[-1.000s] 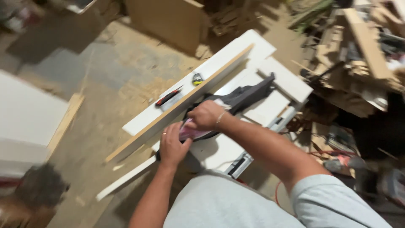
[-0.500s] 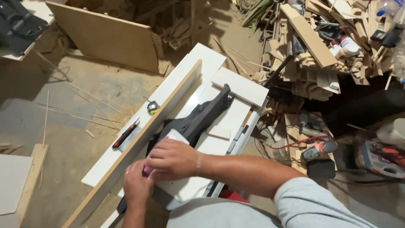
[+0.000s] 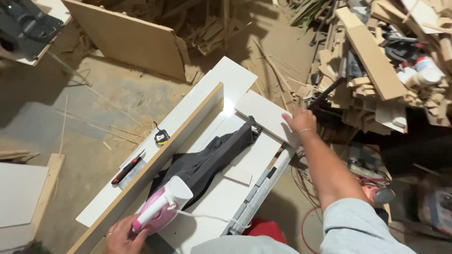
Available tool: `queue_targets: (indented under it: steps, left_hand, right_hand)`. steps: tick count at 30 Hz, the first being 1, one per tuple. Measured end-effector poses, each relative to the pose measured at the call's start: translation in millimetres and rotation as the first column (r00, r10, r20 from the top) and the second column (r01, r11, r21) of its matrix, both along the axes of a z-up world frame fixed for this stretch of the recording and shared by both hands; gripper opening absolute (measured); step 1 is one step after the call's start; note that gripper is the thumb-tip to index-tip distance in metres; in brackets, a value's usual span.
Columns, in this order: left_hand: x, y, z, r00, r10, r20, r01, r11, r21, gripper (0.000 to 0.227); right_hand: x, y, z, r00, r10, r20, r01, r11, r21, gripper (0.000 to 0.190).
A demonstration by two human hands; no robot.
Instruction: Ironing a black fabric item on a workbench in a workshop
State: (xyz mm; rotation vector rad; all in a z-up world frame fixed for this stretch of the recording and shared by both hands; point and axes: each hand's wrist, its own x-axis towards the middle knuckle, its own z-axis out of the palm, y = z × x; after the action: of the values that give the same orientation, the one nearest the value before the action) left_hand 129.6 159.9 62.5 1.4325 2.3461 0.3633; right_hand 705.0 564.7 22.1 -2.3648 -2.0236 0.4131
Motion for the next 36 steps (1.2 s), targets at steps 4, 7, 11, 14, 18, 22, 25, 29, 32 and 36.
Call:
queue_targets:
  steps: [4, 7, 11, 14, 18, 22, 25, 29, 32, 36]
  left_hand:
    - [10.2, 3.9, 15.6, 0.994, 0.079, 0.075, -0.076, 0.996, -0.038, 0.065]
    - [13.0, 5.6, 22.3, 0.993, 0.117, 0.026, -0.113, 0.987, -0.116, 0.061]
    - [-3.9, -3.5, -3.7, 0.995, 0.102, 0.007, -0.100, 0.987, -0.126, 0.062]
    - [-11.8, -11.5, -25.7, 0.998, 0.064, -0.003, -0.064, 0.998, -0.004, 0.062]
    - [12.8, 7.9, 21.1, 0.985, 0.173, 0.011, -0.167, 0.962, -0.218, 0.068]
    - [-15.1, -5.2, -15.5, 0.991, 0.132, 0.022, -0.124, 0.969, -0.214, 0.075]
    - [-14.2, -2.6, -10.7, 0.984, 0.177, 0.017, -0.164, 0.941, -0.294, 0.075]
    - [-18.5, -3.7, -13.5, 0.992, 0.122, -0.023, -0.122, 0.930, -0.347, 0.074]
    - [-20.0, -0.8, -14.4, 0.989, 0.144, -0.024, -0.142, 0.915, -0.377, 0.074]
    - [-21.8, -6.3, -18.9, 0.989, 0.135, -0.056, -0.147, 0.907, -0.395, 0.072]
  right_hand:
    - [17.8, 56.0, -18.8, 0.977, -0.035, -0.210, -0.027, 0.958, -0.285, 0.085]
    - [16.0, 75.4, -19.3, 0.976, -0.017, -0.216, -0.087, 0.882, -0.463, 0.096]
    - [4.7, 74.7, 15.7, 0.954, -0.151, -0.259, -0.033, 0.806, -0.591, 0.094]
    - [0.3, 76.2, 38.5, 0.947, -0.187, -0.261, -0.024, 0.770, -0.638, 0.083]
    - [-3.0, 72.3, 61.9, 0.885, -0.331, -0.327, 0.002, 0.707, -0.708, 0.094]
    - [20.7, 85.9, 22.3, 0.807, -0.387, -0.446, -0.039, 0.719, -0.694, 0.101]
    - [19.0, 81.3, 38.3, 0.697, -0.465, -0.547, -0.098, 0.693, -0.714, 0.077]
    - [18.7, 72.4, 61.2, 0.575, -0.569, -0.587, -0.050, 0.692, -0.720, 0.076]
    - [35.1, 80.6, 38.9, 0.545, -0.523, -0.655, -0.141, 0.713, -0.687, 0.049]
    - [61.0, 90.4, -7.5, 0.481, -0.489, -0.727, -0.198, 0.747, -0.634, 0.018]
